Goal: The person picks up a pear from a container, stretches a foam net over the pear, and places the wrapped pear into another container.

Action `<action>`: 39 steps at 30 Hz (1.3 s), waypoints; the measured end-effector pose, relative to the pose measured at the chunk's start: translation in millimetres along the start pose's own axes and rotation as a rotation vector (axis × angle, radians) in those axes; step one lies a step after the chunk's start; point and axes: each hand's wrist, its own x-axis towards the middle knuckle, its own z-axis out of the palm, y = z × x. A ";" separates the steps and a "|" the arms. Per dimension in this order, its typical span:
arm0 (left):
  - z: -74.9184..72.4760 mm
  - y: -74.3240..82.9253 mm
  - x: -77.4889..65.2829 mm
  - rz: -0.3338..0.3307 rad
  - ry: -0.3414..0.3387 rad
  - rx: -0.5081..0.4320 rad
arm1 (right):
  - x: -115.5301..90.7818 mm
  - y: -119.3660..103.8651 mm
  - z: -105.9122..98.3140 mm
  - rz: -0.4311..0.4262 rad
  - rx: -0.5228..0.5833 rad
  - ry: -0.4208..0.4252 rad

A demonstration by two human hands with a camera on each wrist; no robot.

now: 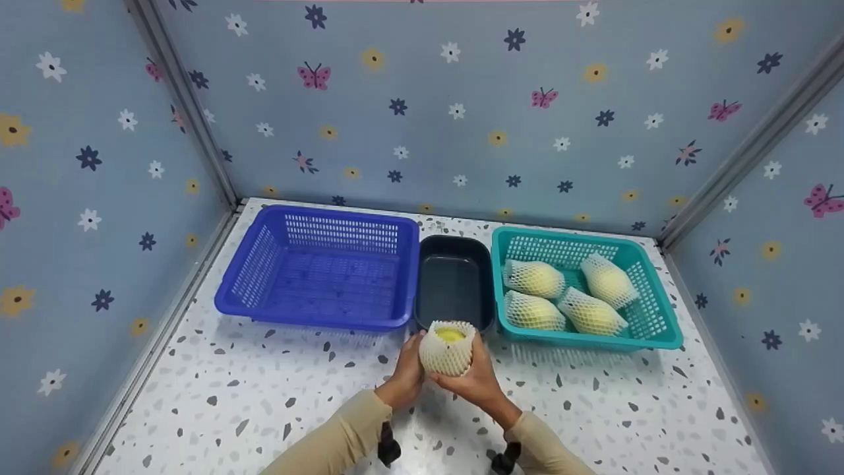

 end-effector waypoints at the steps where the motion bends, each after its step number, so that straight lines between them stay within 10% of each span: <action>1: 0.5 2.8 -1.7 -0.003 -0.007 0.009 | 0.0 -0.1 -0.5 0.005 0.002 0.000; 10: -2.4 6.1 1.1 -0.022 -0.024 0.136 | 7.0 -5.4 -7.8 -0.041 0.039 -0.014; 17: -1.0 25.8 -4.9 -0.029 -0.175 0.227 | 19.7 -16.8 -24.7 -0.058 0.017 0.018; 24: 1.7 58.6 -15.3 0.156 -0.276 0.385 | 40.8 -25.2 -53.8 -0.019 -0.022 0.054; 31: -16.0 74.0 3.8 0.420 -0.224 0.577 | 63.6 -27.5 -95.0 0.031 -0.108 0.102; 39: -50.1 86.1 25.9 0.713 -0.060 1.124 | 84.9 0.1 -154.0 0.073 -0.246 0.121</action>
